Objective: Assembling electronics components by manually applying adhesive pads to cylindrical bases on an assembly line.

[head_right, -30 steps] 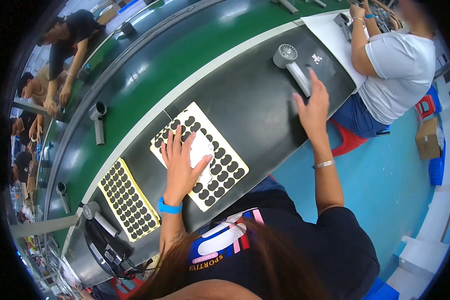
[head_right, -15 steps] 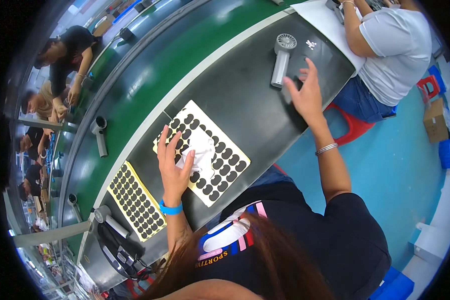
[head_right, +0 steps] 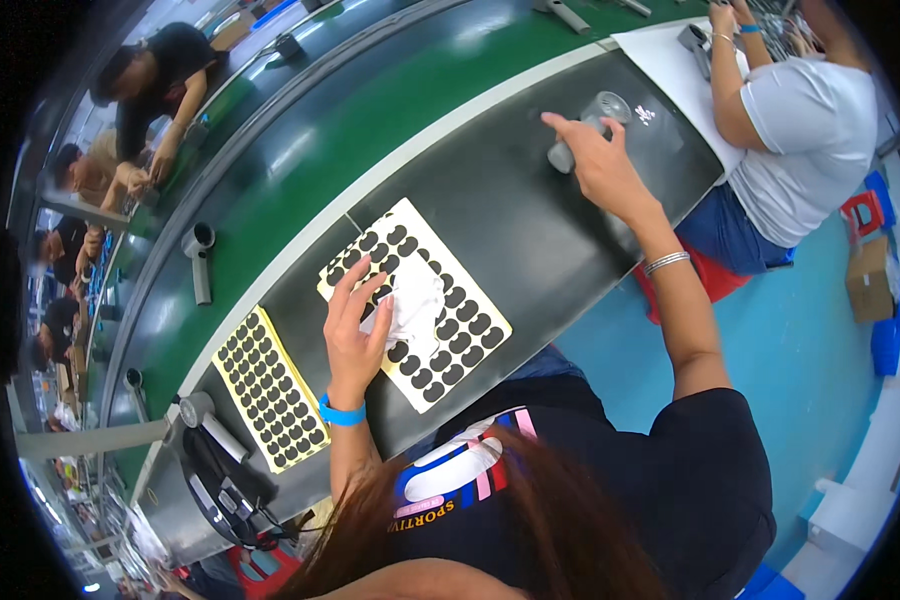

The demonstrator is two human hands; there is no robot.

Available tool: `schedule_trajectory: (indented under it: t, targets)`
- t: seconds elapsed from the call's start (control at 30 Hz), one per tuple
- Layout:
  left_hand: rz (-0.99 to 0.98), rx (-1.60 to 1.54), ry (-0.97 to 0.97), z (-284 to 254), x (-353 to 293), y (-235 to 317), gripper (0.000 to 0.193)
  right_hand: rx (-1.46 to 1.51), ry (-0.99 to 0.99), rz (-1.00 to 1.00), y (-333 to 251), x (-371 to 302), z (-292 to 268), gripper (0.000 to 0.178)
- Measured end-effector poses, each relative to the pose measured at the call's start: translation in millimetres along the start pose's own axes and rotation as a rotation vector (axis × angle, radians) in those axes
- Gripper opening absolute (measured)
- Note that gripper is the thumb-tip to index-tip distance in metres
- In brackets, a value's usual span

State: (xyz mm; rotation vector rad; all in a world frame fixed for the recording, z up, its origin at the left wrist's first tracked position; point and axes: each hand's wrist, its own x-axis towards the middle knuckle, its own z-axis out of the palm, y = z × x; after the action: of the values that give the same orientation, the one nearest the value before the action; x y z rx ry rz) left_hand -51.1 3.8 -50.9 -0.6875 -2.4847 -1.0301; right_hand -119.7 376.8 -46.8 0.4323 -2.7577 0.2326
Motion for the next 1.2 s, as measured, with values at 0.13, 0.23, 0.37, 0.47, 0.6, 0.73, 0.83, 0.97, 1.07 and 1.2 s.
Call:
schedule_trajectory:
  t: [0.13, 0.23, 0.37, 0.47, 0.6, 0.73, 0.83, 0.97, 1.07, 1.2]
  targets:
    - [-0.004, -0.104, 0.067, -6.7, -1.2, 1.9, 0.023, 0.281, 0.259, -0.126, -26.2, 26.9, -24.8, 0.076]
    - [0.010, -0.156, 0.133, -17.2, 3.9, 14.0, 0.022, 0.536, 0.171, -0.257, -80.8, 34.1, -43.5, 0.085]
    - [-0.004, -0.262, 0.198, -33.0, 2.7, 45.1, 0.030, 0.562, 0.097, -0.610, -155.7, 37.7, -43.6, 0.090]
    - [0.007, -0.304, 0.269, -32.1, 5.5, 52.6, 0.043, 0.578, 0.036, -0.696, -199.4, 38.3, -27.4, 0.087]
    - [-0.084, -0.390, 0.351, -28.1, -4.1, 43.6, 0.046, 1.057, -0.006, -0.566, -221.3, 36.0, -10.7, 0.077]
    - [-0.130, -0.469, 0.342, -30.0, -10.7, 39.4, 0.041, 1.230, -0.053, -0.374, -217.4, 34.7, -27.2, 0.059]
    - [-0.188, -0.596, 0.426, -25.1, -5.5, 36.7, 0.038, 1.125, 0.158, -0.138, -199.0, 29.4, -33.2, 0.038]
    - [-0.157, -0.572, 0.476, -24.6, -1.3, 38.1, 0.039, 1.271, 0.206, 0.033, -196.2, 5.5, -44.2, 0.018]
    - [-0.158, -0.541, 0.476, -26.0, -3.0, 44.1, 0.041, 1.273, 0.212, 0.021, -201.0, -2.4, -50.0, 0.016]
    - [-0.177, -0.546, 0.416, -24.5, -8.8, 54.1, 0.040, 1.309, 0.132, 0.044, -213.7, -9.7, -51.8, 0.018]
